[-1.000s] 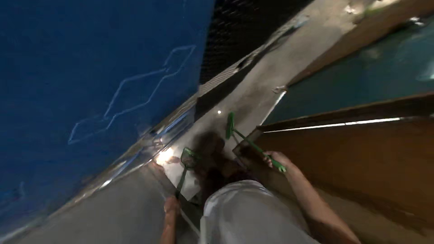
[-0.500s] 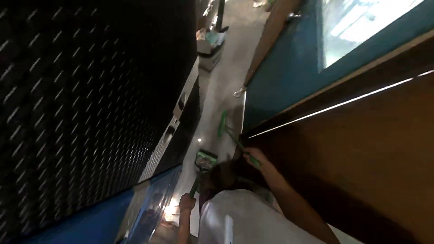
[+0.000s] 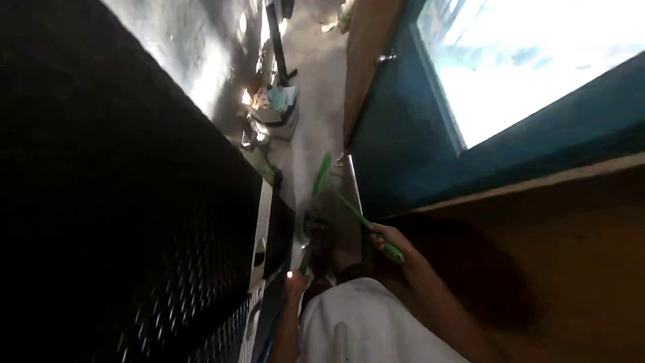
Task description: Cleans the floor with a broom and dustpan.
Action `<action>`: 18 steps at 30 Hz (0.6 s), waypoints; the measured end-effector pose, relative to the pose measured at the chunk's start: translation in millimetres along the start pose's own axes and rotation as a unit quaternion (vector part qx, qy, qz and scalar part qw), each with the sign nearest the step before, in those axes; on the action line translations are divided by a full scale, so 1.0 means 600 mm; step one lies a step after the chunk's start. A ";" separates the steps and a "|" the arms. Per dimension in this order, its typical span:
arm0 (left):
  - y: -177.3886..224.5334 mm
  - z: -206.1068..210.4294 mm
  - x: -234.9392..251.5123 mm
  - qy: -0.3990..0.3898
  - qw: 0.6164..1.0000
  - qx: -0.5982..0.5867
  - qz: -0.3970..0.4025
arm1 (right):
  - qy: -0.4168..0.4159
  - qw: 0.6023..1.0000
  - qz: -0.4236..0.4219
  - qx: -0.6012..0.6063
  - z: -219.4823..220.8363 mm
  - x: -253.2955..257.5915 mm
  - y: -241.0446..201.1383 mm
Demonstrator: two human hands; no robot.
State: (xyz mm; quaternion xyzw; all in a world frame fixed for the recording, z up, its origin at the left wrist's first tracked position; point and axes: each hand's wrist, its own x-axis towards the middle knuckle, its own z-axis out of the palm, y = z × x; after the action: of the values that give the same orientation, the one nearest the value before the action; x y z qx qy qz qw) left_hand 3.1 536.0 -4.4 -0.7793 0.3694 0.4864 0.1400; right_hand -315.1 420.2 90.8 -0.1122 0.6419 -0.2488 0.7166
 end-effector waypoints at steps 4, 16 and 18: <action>0.069 -0.071 0.062 -0.010 1.000 -0.015 0.006 | -0.043 0.998 0.017 0.050 0.039 0.065 -0.096; 0.349 -0.196 0.246 -0.051 0.992 -0.055 -0.102 | -0.212 0.967 0.125 0.070 0.253 0.668 -0.497; 0.396 -0.206 0.259 -0.054 0.988 -0.071 -0.127 | -0.219 0.964 0.144 0.051 0.283 0.762 -0.541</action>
State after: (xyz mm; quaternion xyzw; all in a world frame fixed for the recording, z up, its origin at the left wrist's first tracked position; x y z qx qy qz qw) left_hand -45.5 232.9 -44.3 -0.8003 0.2242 0.5311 0.1645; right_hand -194.3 -111.7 -122.7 -0.0334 0.4649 -0.1450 0.8727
